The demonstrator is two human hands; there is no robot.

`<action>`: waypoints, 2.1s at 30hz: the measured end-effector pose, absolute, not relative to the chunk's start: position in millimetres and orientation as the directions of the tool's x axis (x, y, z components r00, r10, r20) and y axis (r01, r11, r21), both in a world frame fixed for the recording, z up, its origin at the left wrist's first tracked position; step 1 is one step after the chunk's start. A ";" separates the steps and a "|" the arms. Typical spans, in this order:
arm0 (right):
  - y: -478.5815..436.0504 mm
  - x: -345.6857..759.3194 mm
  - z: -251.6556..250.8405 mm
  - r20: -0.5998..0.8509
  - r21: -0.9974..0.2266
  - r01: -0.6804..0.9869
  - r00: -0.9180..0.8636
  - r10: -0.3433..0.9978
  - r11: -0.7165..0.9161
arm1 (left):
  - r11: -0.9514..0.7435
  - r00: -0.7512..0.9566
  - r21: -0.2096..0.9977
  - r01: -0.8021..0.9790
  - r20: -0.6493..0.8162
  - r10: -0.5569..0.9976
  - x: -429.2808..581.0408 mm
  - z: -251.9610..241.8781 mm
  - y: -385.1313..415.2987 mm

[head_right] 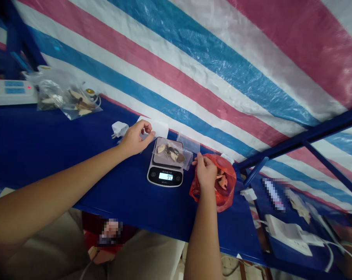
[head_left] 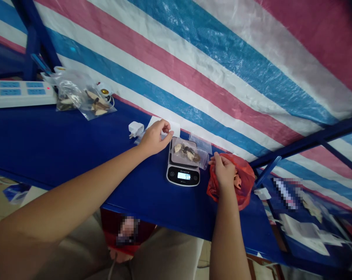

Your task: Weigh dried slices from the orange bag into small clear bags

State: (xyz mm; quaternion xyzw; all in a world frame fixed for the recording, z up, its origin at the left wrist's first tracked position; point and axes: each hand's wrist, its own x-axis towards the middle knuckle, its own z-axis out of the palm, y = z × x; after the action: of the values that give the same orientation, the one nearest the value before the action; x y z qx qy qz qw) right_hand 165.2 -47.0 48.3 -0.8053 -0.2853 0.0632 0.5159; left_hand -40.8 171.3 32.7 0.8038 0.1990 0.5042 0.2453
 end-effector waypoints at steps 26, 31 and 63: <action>-45.8 136.4 66.9 0.297 -0.936 0.115 0.768 0.567 0.334 | -0.546 0.790 0.832 -0.098 0.398 0.466 6.5 92.2 120.1; -40.9 136.1 63.0 0.234 -0.961 0.098 0.783 0.576 0.257 | -0.387 0.683 0.911 -0.139 0.372 0.629 -11.3 98.6 130.0; -38.4 157.6 55.9 0.189 -0.980 0.197 0.870 0.455 0.029 | -0.685 0.991 0.723 0.089 0.003 0.132 64.0 132.0 163.6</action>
State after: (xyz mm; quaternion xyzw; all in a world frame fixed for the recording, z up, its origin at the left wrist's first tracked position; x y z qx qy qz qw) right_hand 157.6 -38.4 55.9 -0.6903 -0.2361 0.0951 0.6773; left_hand 64.0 163.6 132.0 0.9175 0.0602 0.0271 0.3923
